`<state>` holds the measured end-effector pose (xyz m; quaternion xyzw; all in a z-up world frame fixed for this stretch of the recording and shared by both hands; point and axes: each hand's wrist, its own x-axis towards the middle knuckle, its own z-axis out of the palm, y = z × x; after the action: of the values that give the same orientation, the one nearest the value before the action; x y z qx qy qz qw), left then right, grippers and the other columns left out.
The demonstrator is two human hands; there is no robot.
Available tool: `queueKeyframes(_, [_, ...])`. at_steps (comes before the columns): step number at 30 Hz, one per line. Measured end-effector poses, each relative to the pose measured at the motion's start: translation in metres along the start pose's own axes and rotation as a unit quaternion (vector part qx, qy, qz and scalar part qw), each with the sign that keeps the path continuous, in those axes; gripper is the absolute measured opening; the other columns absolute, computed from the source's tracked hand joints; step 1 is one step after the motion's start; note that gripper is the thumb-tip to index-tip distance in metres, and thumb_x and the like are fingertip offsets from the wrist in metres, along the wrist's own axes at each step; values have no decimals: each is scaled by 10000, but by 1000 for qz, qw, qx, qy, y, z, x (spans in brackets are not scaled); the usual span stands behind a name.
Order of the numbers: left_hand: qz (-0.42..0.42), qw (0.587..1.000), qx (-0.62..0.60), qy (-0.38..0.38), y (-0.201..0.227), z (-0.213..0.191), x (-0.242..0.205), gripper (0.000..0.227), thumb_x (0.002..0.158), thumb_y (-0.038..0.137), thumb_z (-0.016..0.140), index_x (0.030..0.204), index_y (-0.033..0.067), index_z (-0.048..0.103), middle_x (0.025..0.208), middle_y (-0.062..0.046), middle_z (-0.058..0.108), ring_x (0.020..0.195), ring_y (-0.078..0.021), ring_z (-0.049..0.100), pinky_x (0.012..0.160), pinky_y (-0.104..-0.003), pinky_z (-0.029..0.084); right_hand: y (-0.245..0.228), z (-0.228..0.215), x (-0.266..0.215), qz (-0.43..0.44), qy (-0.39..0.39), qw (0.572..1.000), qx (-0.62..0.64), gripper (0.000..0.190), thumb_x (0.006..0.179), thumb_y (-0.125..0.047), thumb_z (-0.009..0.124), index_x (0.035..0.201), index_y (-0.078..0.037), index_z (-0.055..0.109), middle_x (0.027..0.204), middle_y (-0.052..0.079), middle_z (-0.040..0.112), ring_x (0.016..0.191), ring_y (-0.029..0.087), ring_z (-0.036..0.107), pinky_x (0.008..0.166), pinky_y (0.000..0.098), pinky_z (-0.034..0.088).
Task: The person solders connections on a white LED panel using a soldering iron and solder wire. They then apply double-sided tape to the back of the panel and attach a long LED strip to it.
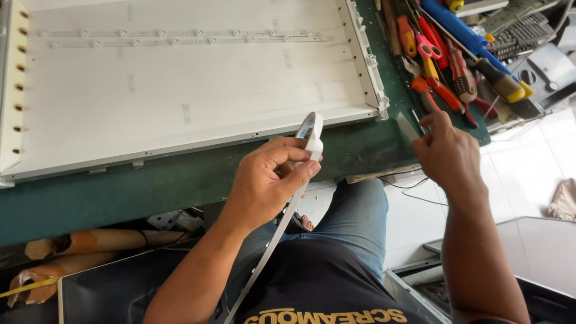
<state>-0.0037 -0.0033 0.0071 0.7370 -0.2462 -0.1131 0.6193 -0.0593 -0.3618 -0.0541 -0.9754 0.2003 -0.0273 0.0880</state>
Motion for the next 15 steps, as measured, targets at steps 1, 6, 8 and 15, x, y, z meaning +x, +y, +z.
queueKeyframes(1, [0,1000,1,3,0,-1,0,173,959,233,763,1023,86,830,1228,-32,789,597,-59,596,609,-209,577,-3,-7,0,-4,0,1000,0,373,972,-164,621,1336,-84,604,970,69,813,882,425,739,738,565,498])
queueKeyframes(6, [5,1000,11,1,1,0,1,203,969,287,746,1040,115,829,1203,-5,787,590,-82,576,602,-217,551,-8,-28,2,17,-90,993,68,312,1038,-106,513,1186,-96,786,1028,101,810,933,311,737,829,476,533])
queueKeyframes(8, [4,1000,13,2,3,0,2,196,969,286,746,1027,117,827,1198,-2,790,585,-82,574,596,-221,543,-4,-22,2,20,-80,995,61,261,1037,-263,611,1168,-119,784,998,104,805,933,304,736,848,462,526])
queueKeyframes(15, [10,999,23,27,-2,4,3,120,952,232,779,987,120,802,1152,-1,796,561,-77,578,574,-230,519,13,-11,-9,-23,34,999,29,197,1034,-190,671,1178,-115,782,1027,81,819,930,359,740,785,500,546])
